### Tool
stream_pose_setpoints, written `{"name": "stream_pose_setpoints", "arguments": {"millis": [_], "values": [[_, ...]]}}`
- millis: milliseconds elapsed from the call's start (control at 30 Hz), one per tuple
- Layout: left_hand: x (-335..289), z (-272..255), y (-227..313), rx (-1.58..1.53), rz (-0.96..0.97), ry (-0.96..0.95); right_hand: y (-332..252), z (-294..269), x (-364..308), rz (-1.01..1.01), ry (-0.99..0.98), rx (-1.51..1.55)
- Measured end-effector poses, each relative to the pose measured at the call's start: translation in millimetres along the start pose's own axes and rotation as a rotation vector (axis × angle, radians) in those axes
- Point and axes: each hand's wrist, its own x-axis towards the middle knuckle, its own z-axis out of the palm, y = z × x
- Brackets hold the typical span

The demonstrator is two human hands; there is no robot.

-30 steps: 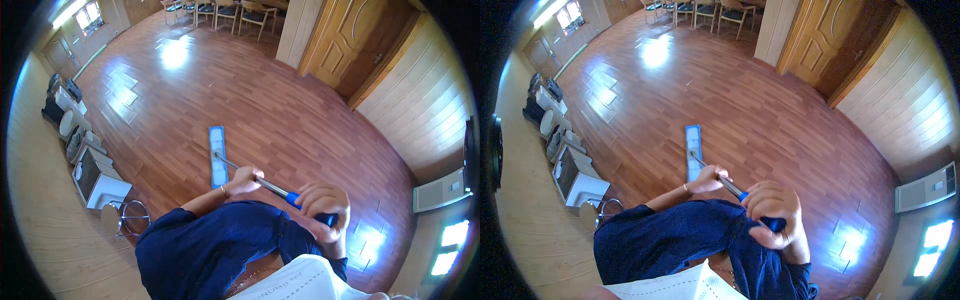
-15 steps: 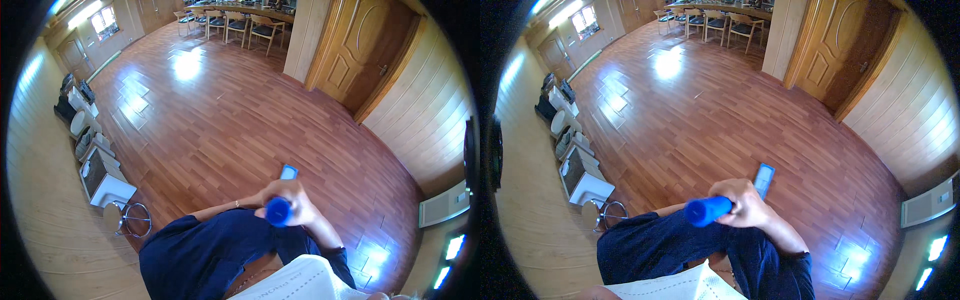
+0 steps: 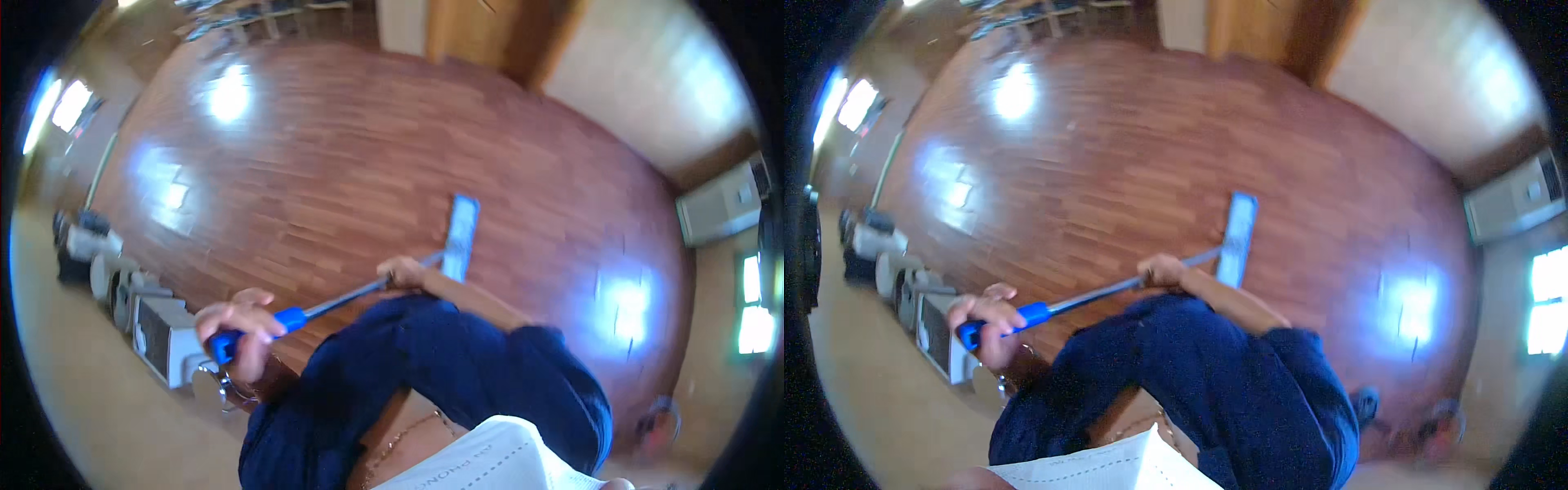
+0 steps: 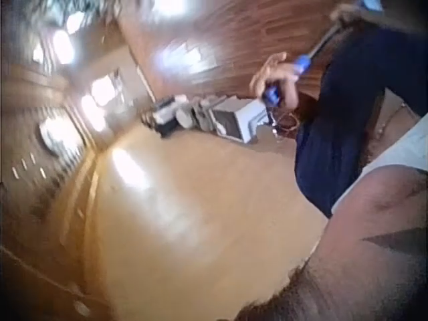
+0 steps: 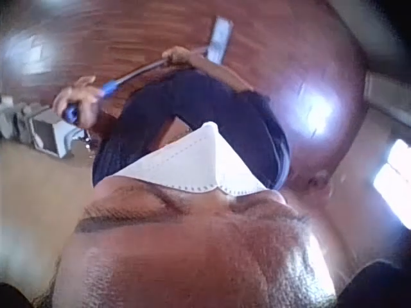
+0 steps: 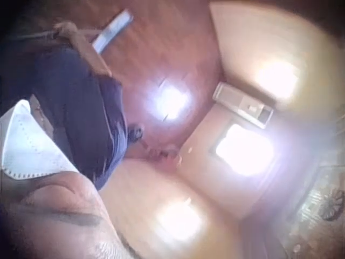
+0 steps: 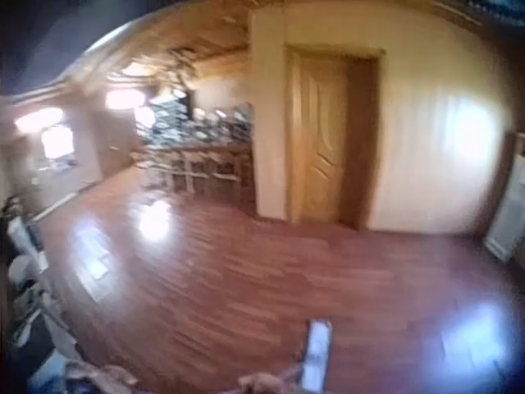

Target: Mopping a large wooden floor area using a flat mop.

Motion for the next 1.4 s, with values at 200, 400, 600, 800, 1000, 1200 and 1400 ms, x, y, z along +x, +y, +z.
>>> {"name": "stream_pose_setpoints", "arguments": {"millis": [200, 400, 600, 800, 1000, 1200, 1400], "values": [[-0.1, 8.0, -39.8, -0.177, 0.014, 0.072, 8.8, -19.9, 2.4, 0.117, 0.149, -0.187], [24.2, 59.7, -81.8, -0.368, -0.087, -0.253, 56.4, -37.2, -57.9, 0.281, 0.486, -0.25], [43.4, 142.2, -107.8, -0.639, -0.142, -0.508, 63.0, -55.2, -158.6, 0.438, 0.798, -0.344], [53.1, 201.5, -115.7, -0.849, -0.229, -0.791, 50.9, -21.6, -230.4, 0.685, 1.168, -0.33], [62.9, 259.2, -112.6, -1.075, -0.273, -1.156, 18.2, 40.9, -291.5, 0.835, 1.491, -0.232], [41.0, 301.1, -109.3, -1.054, -0.24, -1.355, 5.2, 113.2, -336.2, 1.065, 1.622, -0.326], [23.1, 333.8, -103.4, -1.08, -0.353, -1.512, -9.2, 141.8, -350.7, 1.38, 1.69, -0.36]]}}
